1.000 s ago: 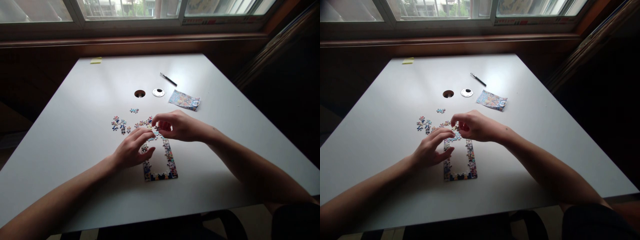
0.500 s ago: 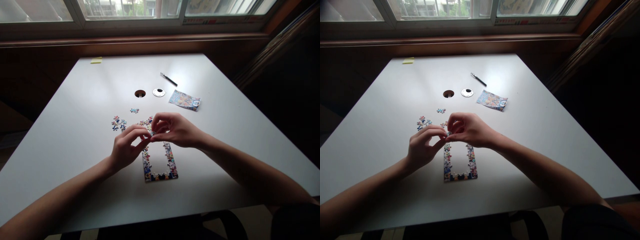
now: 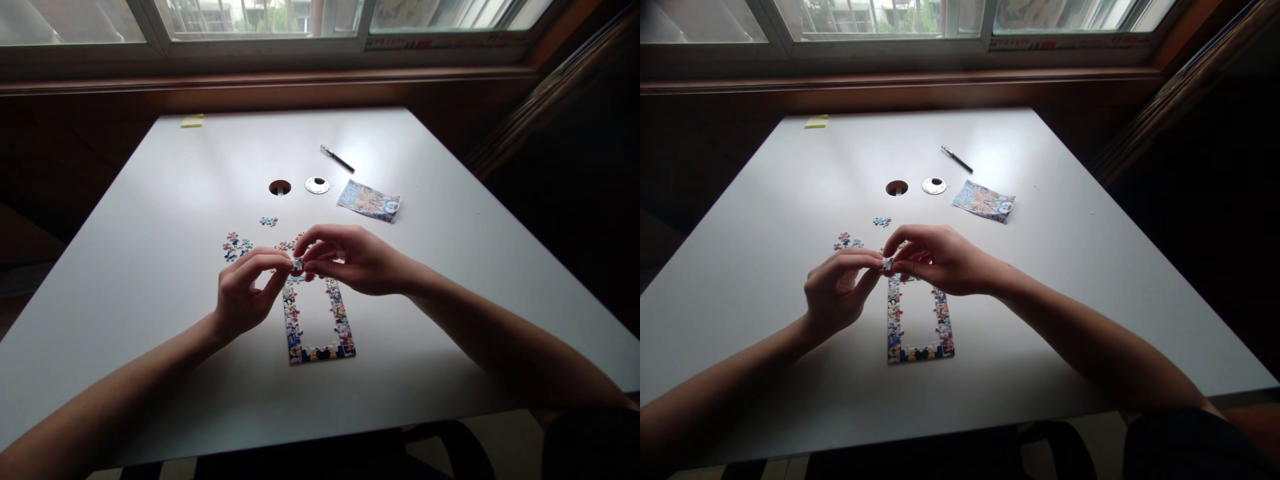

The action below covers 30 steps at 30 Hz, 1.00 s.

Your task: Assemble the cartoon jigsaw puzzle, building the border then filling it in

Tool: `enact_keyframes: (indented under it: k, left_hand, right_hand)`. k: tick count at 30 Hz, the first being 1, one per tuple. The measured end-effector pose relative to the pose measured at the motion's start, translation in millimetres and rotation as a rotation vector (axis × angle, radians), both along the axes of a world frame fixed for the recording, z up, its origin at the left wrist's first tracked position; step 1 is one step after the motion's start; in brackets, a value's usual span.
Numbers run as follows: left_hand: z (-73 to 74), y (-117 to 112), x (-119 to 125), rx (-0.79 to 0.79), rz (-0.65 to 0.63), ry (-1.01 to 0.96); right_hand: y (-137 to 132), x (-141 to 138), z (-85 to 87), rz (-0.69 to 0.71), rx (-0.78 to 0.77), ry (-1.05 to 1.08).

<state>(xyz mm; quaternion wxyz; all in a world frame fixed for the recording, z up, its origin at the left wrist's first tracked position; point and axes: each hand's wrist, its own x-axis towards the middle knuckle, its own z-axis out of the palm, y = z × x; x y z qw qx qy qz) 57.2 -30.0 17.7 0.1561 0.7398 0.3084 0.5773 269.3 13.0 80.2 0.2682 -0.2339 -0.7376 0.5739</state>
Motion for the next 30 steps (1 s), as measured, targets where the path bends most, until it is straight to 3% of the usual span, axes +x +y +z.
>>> enact_keyframes:
  k: [8, 22, 30]
  left_hand:
    - [0.0, 2.1, -0.7, 0.02, 0.012, 0.019]
    - [3.5, -0.1, -2.9, -0.012, -0.048, 0.07]
    - [-4.3, -1.1, -3.2, -0.08, -0.03, 0.053]
  right_hand:
    - [0.6, 0.6, -0.8, -0.089, 0.118, -0.101]
    - [-1.5, -1.5, -0.5, -0.137, 0.281, -0.099]
    - [0.5, -0.3, -4.0, -0.157, 0.361, -0.13]
